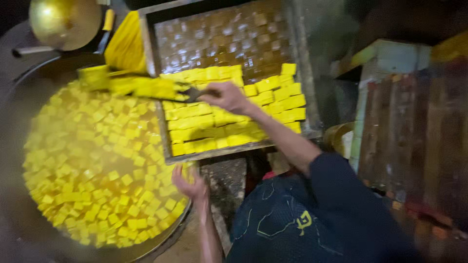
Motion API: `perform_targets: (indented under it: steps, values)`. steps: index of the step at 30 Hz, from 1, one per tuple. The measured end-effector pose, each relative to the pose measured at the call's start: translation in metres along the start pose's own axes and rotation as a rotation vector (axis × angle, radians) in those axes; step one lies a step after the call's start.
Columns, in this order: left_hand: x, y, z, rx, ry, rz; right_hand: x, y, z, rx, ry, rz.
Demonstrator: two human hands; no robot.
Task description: The person stands over a large round pan of hot yellow liquid filled with fried tofu cubes and uses a slotted skimmer to scoop the tofu out of the liquid. They transfer each scoop of tofu into a square wooden draining tray beside the pan, arranging the cubes in rows as the tray fills.
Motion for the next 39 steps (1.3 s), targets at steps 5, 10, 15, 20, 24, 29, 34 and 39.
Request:
perform_targets:
  steps: [5,10,15,20,24,29,34,39]
  values:
    - [-0.164,0.157,0.082,-0.176,-0.377,-0.442,0.186,0.065,-0.128,-0.218,0.092,-0.446]
    - [-0.290,0.285,0.141,-0.432,-0.531,-0.033,0.293,0.108,-0.205,-0.379,0.157,-0.513]
    - [-0.345,0.327,0.160,-0.428,-0.726,0.083,0.343,0.151,-0.207,-0.489,0.053,-0.496]
    - [-0.317,0.304,0.129,-0.625,-0.422,-0.183,0.350,0.179,-0.174,-0.262,-0.062,-0.613]
    - [-0.262,0.259,0.102,-0.281,-0.306,-0.301,0.336,0.187,-0.150,-0.201,-0.233,-0.779]
    - [-0.201,0.218,0.100,-0.113,-0.123,-0.155,0.335,0.176,-0.147,0.051,-0.187,-1.210]
    - [-0.222,0.231,0.162,-0.188,-0.175,-0.151,0.354,0.168,-0.166,0.054,-0.067,-1.194]
    - [-0.283,0.288,0.198,-0.684,-0.489,0.059,0.351,0.172,-0.213,-0.123,0.170,-0.889]
Point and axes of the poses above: each hand's wrist, its own z-axis towards the middle knuckle, its own x-axis out of the back of the hand, y = z × x, the point moved 2 cm from there along z, towards the middle knuckle, and after that the axes turned 15 degrees about -y, right-handed, at the moved point
